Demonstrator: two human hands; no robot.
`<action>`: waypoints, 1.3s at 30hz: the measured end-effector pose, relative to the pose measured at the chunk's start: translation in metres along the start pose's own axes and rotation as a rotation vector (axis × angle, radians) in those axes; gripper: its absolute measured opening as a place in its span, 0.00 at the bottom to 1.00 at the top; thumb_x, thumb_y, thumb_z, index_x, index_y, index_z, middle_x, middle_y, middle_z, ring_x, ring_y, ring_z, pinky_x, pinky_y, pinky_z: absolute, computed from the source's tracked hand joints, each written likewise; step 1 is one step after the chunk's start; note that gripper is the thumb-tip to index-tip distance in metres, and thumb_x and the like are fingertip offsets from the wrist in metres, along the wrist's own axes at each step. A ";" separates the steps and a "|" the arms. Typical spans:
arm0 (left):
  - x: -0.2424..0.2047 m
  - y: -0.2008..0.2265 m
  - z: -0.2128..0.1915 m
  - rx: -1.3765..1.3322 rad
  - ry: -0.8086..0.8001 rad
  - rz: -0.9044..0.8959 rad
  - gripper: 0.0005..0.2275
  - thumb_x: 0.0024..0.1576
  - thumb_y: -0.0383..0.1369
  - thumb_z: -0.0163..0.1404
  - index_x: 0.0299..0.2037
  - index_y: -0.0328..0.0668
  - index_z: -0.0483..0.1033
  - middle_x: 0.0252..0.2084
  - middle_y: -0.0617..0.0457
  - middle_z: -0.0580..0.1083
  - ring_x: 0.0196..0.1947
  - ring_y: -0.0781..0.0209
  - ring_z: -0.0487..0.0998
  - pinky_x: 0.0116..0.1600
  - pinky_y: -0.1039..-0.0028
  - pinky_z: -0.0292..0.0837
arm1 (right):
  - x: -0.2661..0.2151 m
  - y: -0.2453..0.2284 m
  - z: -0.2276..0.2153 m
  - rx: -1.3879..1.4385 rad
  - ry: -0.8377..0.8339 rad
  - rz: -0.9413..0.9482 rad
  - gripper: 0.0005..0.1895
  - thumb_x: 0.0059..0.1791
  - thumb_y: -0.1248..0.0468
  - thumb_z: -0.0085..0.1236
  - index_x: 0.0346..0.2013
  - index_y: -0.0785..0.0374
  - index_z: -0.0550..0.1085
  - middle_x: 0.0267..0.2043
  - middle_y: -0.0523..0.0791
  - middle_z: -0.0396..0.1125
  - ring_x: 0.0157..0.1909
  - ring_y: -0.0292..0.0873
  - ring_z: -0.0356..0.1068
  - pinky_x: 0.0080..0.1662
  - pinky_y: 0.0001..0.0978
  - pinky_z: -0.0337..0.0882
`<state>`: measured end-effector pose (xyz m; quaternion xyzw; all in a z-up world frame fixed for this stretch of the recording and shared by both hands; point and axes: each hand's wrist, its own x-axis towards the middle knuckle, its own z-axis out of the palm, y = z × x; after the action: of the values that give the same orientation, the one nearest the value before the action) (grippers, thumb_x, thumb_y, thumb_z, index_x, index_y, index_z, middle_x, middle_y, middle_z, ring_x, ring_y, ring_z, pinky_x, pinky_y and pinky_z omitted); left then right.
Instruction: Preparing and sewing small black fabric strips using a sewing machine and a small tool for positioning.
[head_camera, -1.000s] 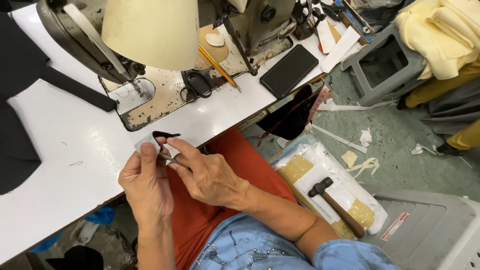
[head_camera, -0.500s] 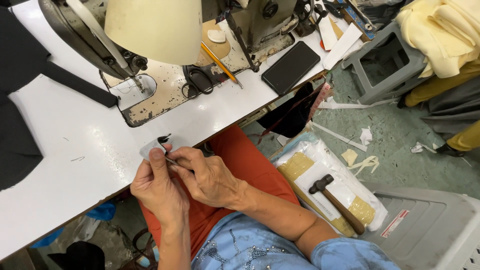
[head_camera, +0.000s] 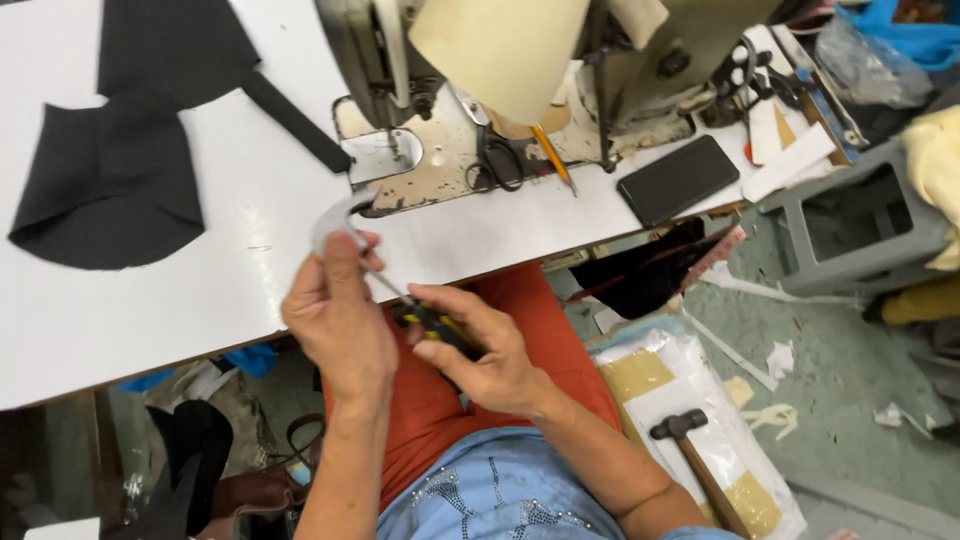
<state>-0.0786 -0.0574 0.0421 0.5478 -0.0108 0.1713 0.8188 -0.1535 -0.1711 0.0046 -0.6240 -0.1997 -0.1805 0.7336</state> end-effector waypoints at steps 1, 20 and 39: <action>-0.001 0.001 0.002 0.043 -0.040 0.020 0.12 0.71 0.34 0.53 0.40 0.32 0.83 0.34 0.47 0.80 0.31 0.71 0.75 0.41 0.80 0.72 | -0.003 0.000 0.000 -0.101 0.132 -0.034 0.24 0.52 0.75 0.65 0.63 0.77 0.74 0.44 0.55 0.79 0.41 0.43 0.78 0.42 0.39 0.80; -0.009 0.015 0.017 -0.061 -0.429 -0.030 0.23 0.75 0.43 0.35 0.41 0.31 0.77 0.25 0.40 0.78 0.46 0.46 0.85 0.64 0.58 0.75 | 0.000 -0.008 0.004 -0.352 0.326 -0.245 0.16 0.48 0.78 0.67 0.51 0.78 0.80 0.36 0.54 0.80 0.39 0.40 0.80 0.40 0.33 0.81; 0.014 0.008 -0.002 -0.160 -0.344 -0.185 0.14 0.69 0.36 0.53 0.59 0.39 0.82 0.57 0.46 0.81 0.53 0.64 0.76 0.65 0.70 0.70 | -0.001 0.003 0.003 -0.283 0.351 -0.148 0.16 0.48 0.77 0.69 0.50 0.77 0.81 0.44 0.55 0.81 0.47 0.39 0.80 0.44 0.31 0.80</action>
<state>-0.0684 -0.0495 0.0515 0.5008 -0.1139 -0.0022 0.8580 -0.1531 -0.1676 0.0017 -0.6632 -0.0870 -0.3656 0.6472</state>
